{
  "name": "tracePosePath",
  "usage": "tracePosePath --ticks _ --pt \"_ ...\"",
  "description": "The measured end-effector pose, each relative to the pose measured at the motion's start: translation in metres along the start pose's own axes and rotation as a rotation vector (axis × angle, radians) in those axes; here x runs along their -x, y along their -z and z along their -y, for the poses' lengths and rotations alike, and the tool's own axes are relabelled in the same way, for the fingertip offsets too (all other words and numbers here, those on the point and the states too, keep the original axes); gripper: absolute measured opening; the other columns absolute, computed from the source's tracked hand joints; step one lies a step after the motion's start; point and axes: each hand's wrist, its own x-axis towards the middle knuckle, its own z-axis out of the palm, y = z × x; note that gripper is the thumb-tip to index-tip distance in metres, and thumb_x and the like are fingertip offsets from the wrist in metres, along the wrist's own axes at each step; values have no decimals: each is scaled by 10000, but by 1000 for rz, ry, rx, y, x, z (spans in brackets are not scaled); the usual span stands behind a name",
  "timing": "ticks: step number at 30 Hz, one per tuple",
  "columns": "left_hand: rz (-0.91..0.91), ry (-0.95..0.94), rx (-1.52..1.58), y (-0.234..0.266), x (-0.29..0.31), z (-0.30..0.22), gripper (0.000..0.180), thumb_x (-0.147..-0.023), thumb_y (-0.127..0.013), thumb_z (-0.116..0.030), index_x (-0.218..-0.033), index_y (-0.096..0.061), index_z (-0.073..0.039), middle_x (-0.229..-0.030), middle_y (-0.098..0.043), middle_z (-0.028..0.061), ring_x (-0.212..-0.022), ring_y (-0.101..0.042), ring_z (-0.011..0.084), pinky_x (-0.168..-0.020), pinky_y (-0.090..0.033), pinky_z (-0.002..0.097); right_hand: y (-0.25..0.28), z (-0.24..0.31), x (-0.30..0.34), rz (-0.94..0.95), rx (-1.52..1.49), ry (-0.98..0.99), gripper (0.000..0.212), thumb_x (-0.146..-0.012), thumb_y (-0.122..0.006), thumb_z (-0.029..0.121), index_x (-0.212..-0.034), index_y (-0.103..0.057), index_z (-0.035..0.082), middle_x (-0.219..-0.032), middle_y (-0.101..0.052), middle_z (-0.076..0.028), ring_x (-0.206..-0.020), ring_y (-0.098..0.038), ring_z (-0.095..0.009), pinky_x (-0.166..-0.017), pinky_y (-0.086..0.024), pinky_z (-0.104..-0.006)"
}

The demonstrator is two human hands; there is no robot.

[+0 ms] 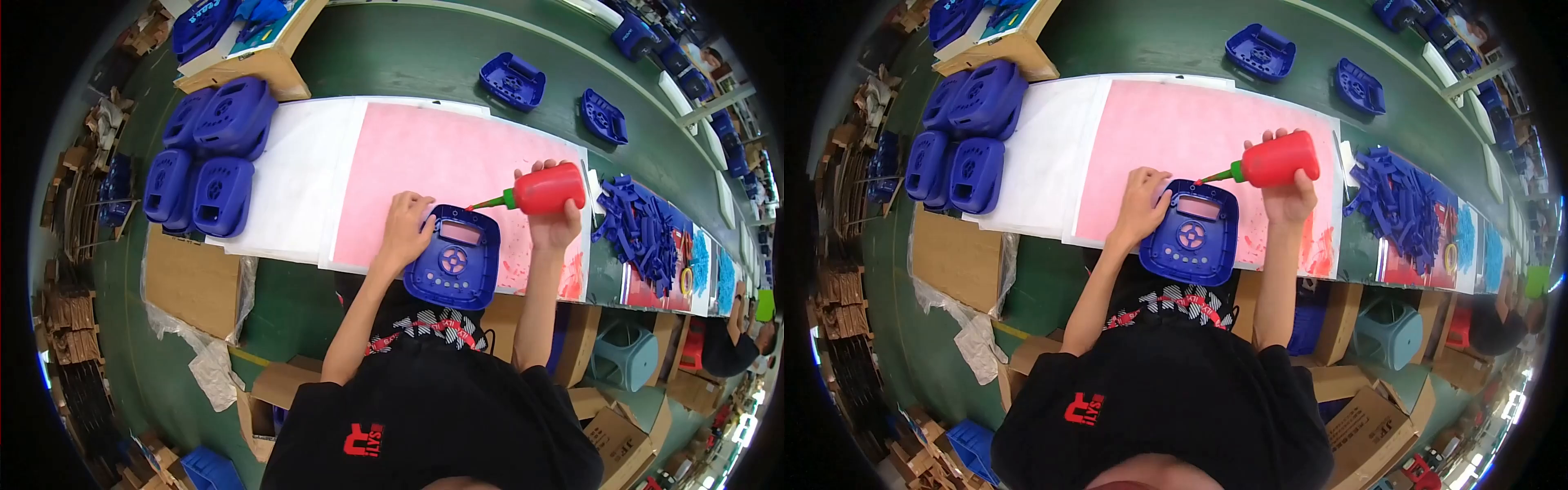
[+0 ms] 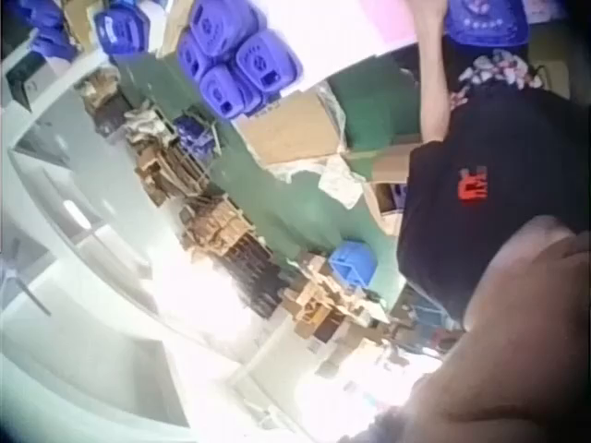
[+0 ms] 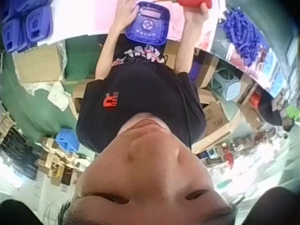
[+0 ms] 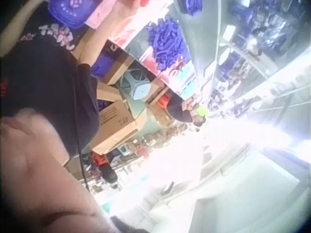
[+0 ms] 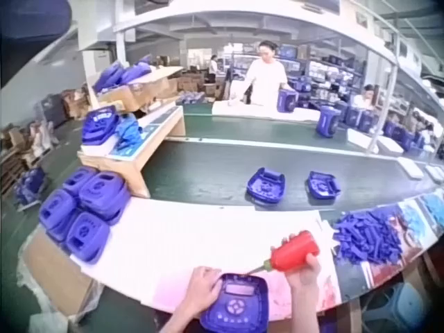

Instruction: The person applies glue from a bottle to plastic handles, then attaches the handles to electronic device housings on an assembly line by hand.

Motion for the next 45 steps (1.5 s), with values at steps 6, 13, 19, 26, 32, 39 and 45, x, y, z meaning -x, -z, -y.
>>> tracePosePath --ticks 6,13,19,26,32,39,45 --pt "-141 -86 -55 -26 25 -9 251 -861 -533 10 -1096 -579 85 -1045 -566 216 -1050 -509 379 -920 -416 461 -4 -24 12 -180 -428 -68 565 -900 -394 591 -1047 -579 78 -936 -620 -103 -907 -569 -265 -926 -428 -511" --pt "-141 -29 -8 -22 29 -12 279 -882 -520 7 -1140 -597 82 -981 -586 201 -970 -542 361 -873 -443 434 9 -37 17 -356 -270 -39 513 -878 -374 539 -925 -604 83 -783 -623 -88 -786 -587 -249 -867 -457 -471" --pt "-145 -15 6 -24 30 -11 287 -889 -521 -3 -1151 -606 78 -972 -590 191 -963 -546 348 -862 -446 432 13 -39 18 -356 -215 -59 509 -860 -379 536 -895 -605 81 -754 -624 -78 -763 -590 -238 -836 -470 -462" --pt "-147 -18 -4 -23 27 -13 284 -887 -531 -14 -1144 -612 75 -963 -590 187 -958 -547 342 -856 -448 429 18 -42 16 -346 -209 -62 519 -850 -376 542 -881 -603 76 -757 -629 -76 -748 -592 -235 -833 -468 -463" --pt "-162 -17 5 -24 27 -12 276 -885 -534 -13 -1132 -618 75 -951 -593 185 -939 -552 343 -843 -452 431 15 -48 16 -316 -167 -64 542 -846 -366 559 -878 -602 72 -744 -626 -78 -745 -597 -240 -834 -464 -467" --pt "-165 -21 -1 -23 26 -11 268 -881 -536 -5 -1120 -624 79 -938 -595 187 -932 -552 345 -839 -453 428 16 -32 20 -342 -151 -14 564 -852 -347 575 -880 -601 72 -728 -629 -84 -716 -598 -250 -845 -463 -476" --pt "-137 -15 -17 -23 25 -11 276 -875 -535 3 -1124 -626 81 -932 -594 188 -927 -550 345 -834 -453 429 27 -18 24 -344 -104 14 582 -853 -335 588 -890 -603 73 -736 -638 -91 -728 -606 -264 -862 -457 -487"
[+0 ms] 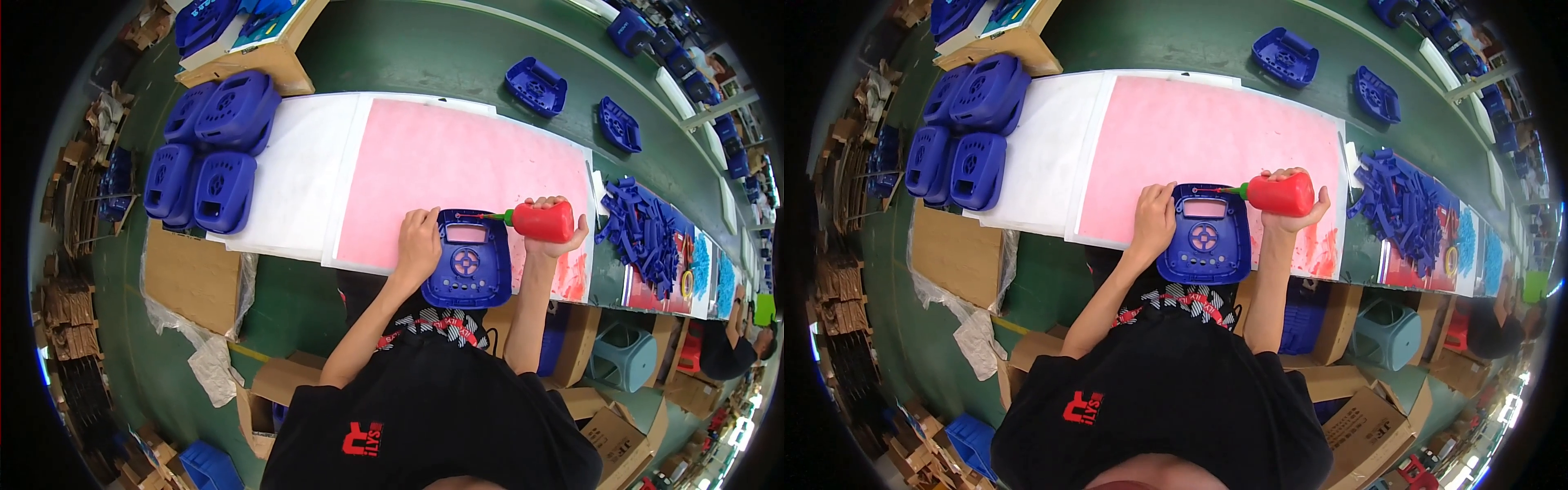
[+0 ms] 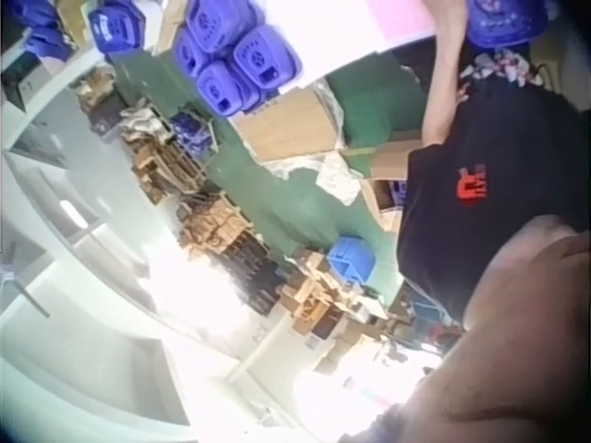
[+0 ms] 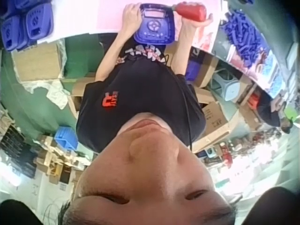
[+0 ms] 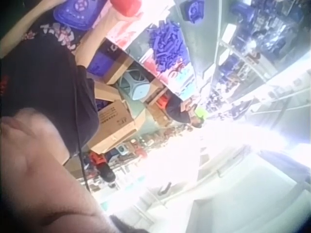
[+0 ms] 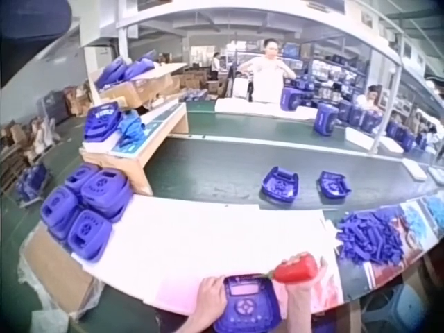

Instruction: The person applies glue from a bottle to plastic handles, then attaches the handles to electronic device housings on an assembly line by hand.

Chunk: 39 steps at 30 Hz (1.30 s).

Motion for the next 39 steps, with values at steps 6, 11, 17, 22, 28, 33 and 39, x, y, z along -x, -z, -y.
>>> tracePosePath --ticks 6,11,17,22,28,33,39 --pt "9 21 12 1 0 0 276 -873 -535 2 -1120 -633 79 -920 -590 186 -920 -550 347 -828 -450 426 2 -6 1 -11 21 18 607 -867 -308 583 -898 -599 52 -739 -637 -112 -735 -608 -272 -859 -457 -492" --pt "9 12 19 1 -2 -1 274 -873 -534 1 -1116 -637 76 -911 -593 183 -918 -550 349 -826 -449 429 -2 -3 4 31 49 62 614 -875 -293 574 -896 -596 41 -735 -635 -127 -718 -615 -284 -839 -471 -492" --pt "39 -4 -9 1 -3 5 285 -868 -535 -9 -1122 -641 62 -923 -607 189 -944 -554 356 -843 -451 434 -7 -6 8 -19 61 132 622 -889 -288 556 -893 -598 17 -719 -643 -158 -691 -622 -327 -816 -486 -500" --pt "31 -14 -19 -1 -2 4 295 -862 -537 -10 -1130 -639 60 -931 -613 190 -959 -557 355 -851 -449 433 -4 -2 14 -130 87 78 617 -896 -287 536 -884 -600 4 -705 -646 -182 -694 -640 -364 -755 -522 -489" --pt "51 -24 -26 0 -4 4 301 -868 -530 -11 -1142 -635 56 -925 -600 183 -937 -551 352 -850 -446 439 4 -11 12 -212 -79 57 654 -875 -334 572 -1016 -599 -10 -836 -662 -209 -795 -646 -361 -777 -521 -493" --pt "96 -4 -42 2 -4 1 296 -891 -509 -13 -1155 -626 55 -934 -592 186 -938 -547 351 -860 -437 439 26 0 2 -509 -327 0 691 -896 -301 552 -1229 -525 -11 -1157 -585 -248 -1099 -562 -391 -954 -454 -559" --pt "76 -24 -15 0 -3 1 277 -904 -504 -19 -1144 -619 56 -946 -587 186 -955 -537 352 -868 -431 438 34 21 13 -284 -703 -52 652 -874 -561 384 -1363 -371 -3 -1364 -422 -260 -1307 -396 -431 -1104 -301 -639"
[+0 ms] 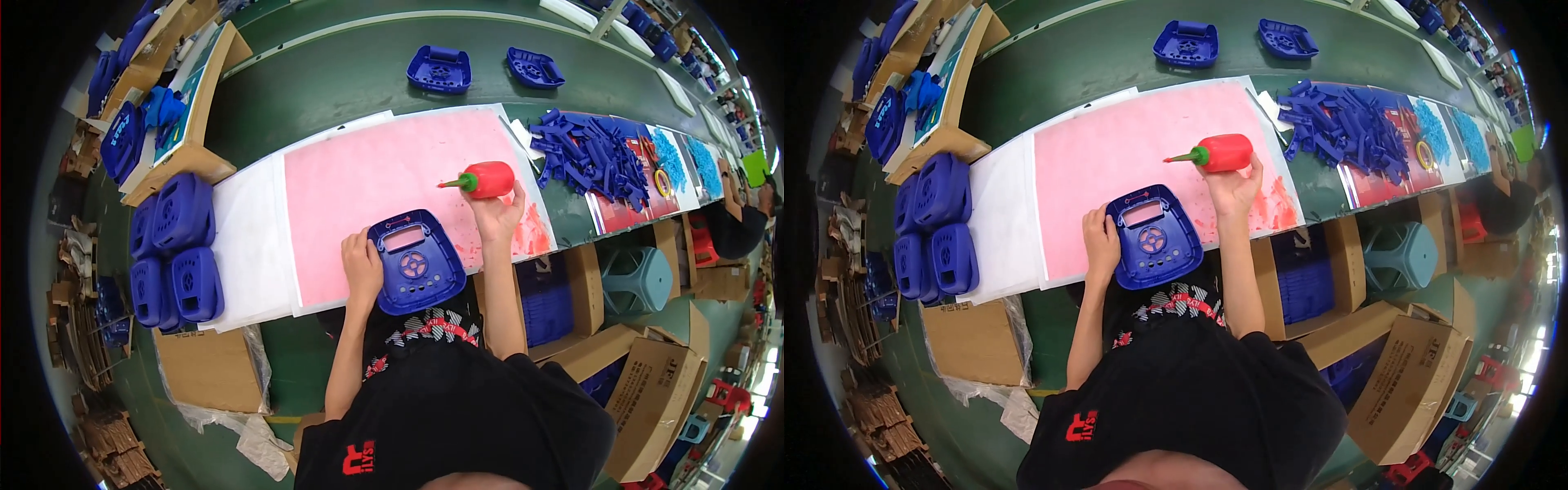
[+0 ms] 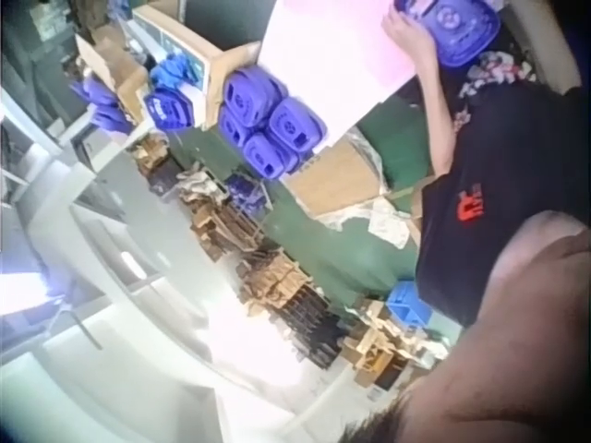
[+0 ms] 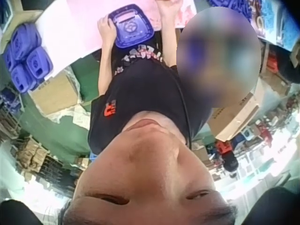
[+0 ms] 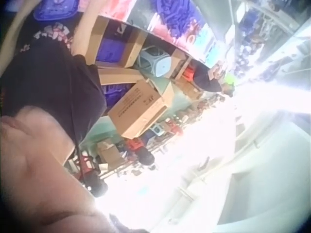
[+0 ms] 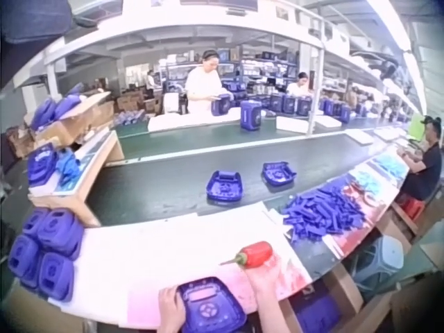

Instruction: The person applies glue from a bottle to plastic handles, then attaches the handles to electronic device housings on an assembly line by hand.

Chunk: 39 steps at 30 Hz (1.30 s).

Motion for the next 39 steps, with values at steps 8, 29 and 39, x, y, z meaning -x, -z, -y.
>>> tracePosePath --ticks 8,29,39 --pt "16 40 0 0 0 -3 271 -916 -503 -27 -1150 -618 47 -955 -583 178 -977 -527 345 -888 -423 433 -38 60 0 170 -316 -140 728 -757 -791 150 -1316 -389 -84 -1259 -463 -236 -1184 -476 -380 -1035 -465 -484" --pt "35 48 24 1 1 1 283 -920 -505 -32 -1174 -609 35 -985 -589 182 -990 -529 343 -900 -425 432 -65 199 -53 366 2708 721 433 -734 -554 -79 -1131 -670 50 -1017 -559 -169 -1065 -554 -350 -894 -474 -395" --pt "-10 48 14 1 5 4 270 -910 -521 -46 -1148 -616 38 -1008 -601 192 -1002 -535 355 -907 -426 440 -60 206 -75 603 2968 829 230 -645 -697 13 -863 -727 79 -994 -593 -99 -1063 -543 -313 -858 -488 -381"
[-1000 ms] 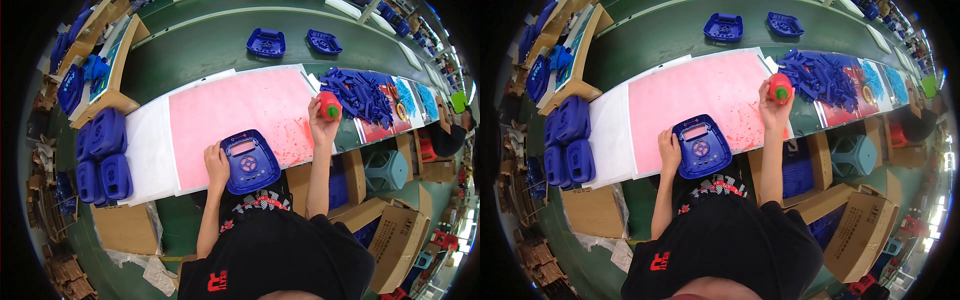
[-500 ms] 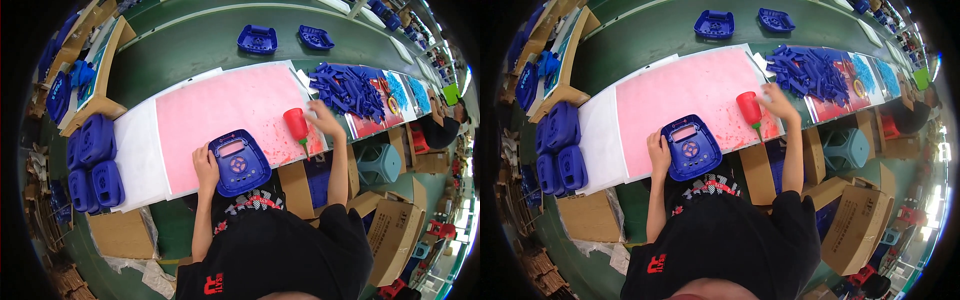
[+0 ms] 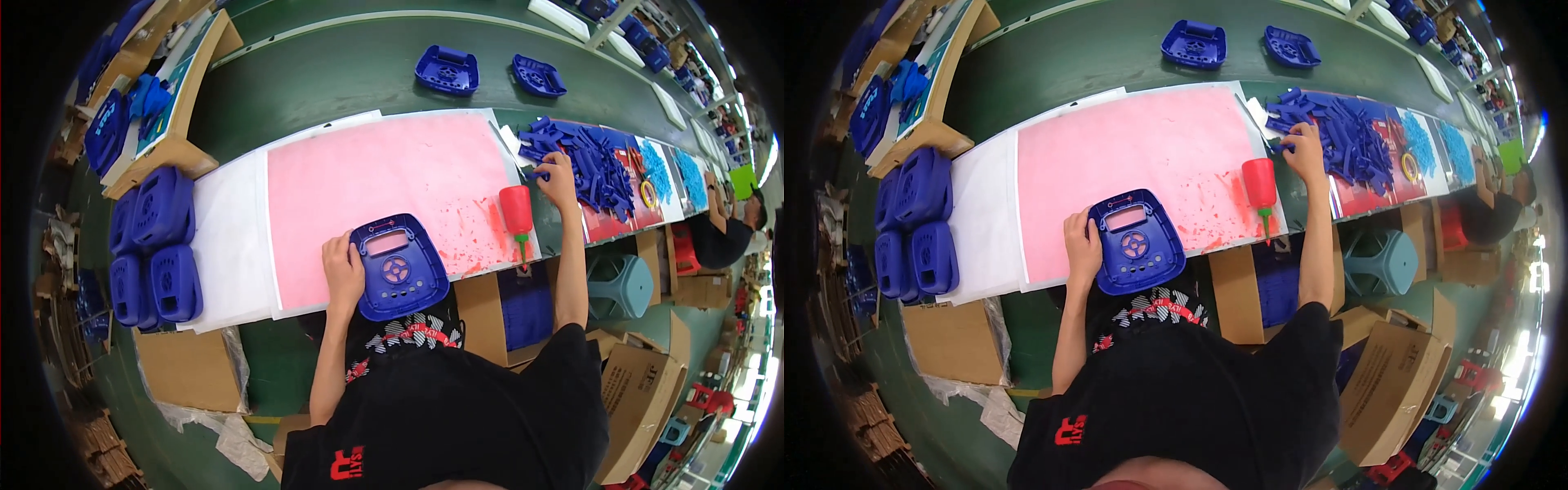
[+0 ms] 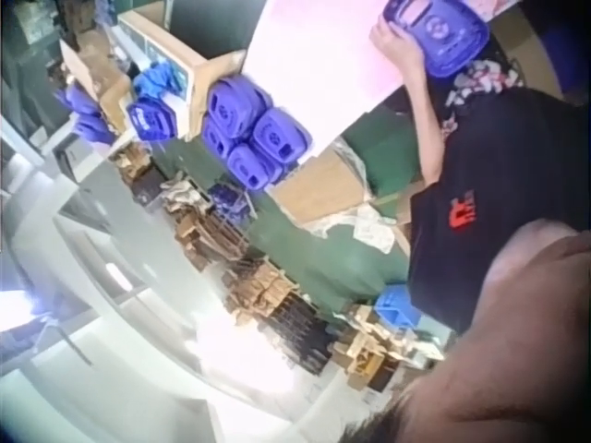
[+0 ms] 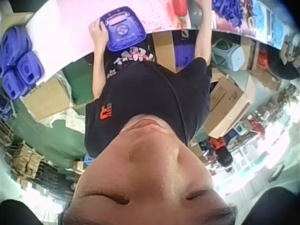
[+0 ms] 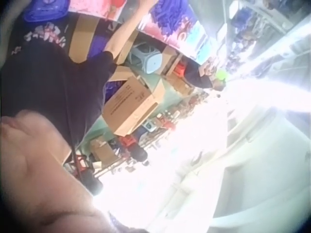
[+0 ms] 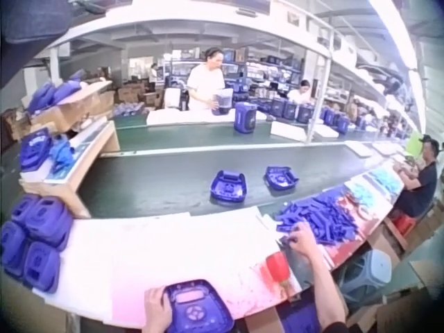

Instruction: The person applies glue from a bottle to plastic handles, then attaches the handles to electronic device housings on an assembly line by hand.

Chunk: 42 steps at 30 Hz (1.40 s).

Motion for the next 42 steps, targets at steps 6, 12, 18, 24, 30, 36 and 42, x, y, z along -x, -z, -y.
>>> tracePosePath --ticks 6,12,18,24,30,36,42 --pt "-26 -16 -33 -3 -1 5 274 -891 -538 -40 -1136 -619 54 -992 -607 198 -990 -542 364 -900 -431 439 12 71 -7 -453 -1034 -315 64 -897 -546 4 -929 -598 -13 -963 -714 -151 -804 -694 -210 -739 -546 -312" --pt "-11 -36 9 -4 -2 -3 289 -881 -548 -28 -1147 -625 56 -961 -609 196 -973 -548 361 -878 -442 431 15 207 2 -64 -1471 -310 208 -983 -416 59 -1142 -524 -20 -724 -515 -28 -557 -524 -104 -528 -477 -250" --pt "-41 -43 11 0 -1 1 299 -878 -555 -24 -1157 -629 53 -926 -610 190 -950 -555 348 -857 -451 428 1 269 -3 339 -1748 -165 410 -985 -446 265 -1249 -532 -36 -769 -485 -42 -620 -526 -123 -525 -459 -261" --pt "-52 -38 49 1 -2 -1 298 -877 -566 -27 -1155 -644 44 -907 -617 175 -920 -565 336 -839 -459 424 -3 290 -11 26 -645 383 378 -846 -656 67 -1216 -604 8 -1004 -629 -159 -928 -596 -337 -839 -476 -406" --pt "-44 -15 65 1 -1 -2 294 -878 -564 -30 -1150 -656 35 -905 -617 173 -916 -562 337 -839 -461 420 -32 295 -2 112 -595 434 395 -826 -672 96 -1209 -618 17 -1042 -640 -150 -966 -607 -328 -840 -497 -413" --pt "-64 -21 59 -3 -1 -2 297 -874 -566 -31 -1151 -657 31 -895 -618 169 -917 -562 331 -842 -460 415 -39 296 1 161 -557 424 401 -833 -663 106 -1226 -613 37 -1051 -634 -136 -959 -608 -319 -809 -515 -390" --pt "-57 -19 38 -2 -2 -1 308 -871 -573 -16 -1166 -654 21 -919 -624 160 -922 -566 324 -848 -461 412 -42 303 12 90 -215 477 445 -859 -643 157 -1290 -576 67 -1117 -610 -100 -1086 -568 -295 -956 -444 -530"
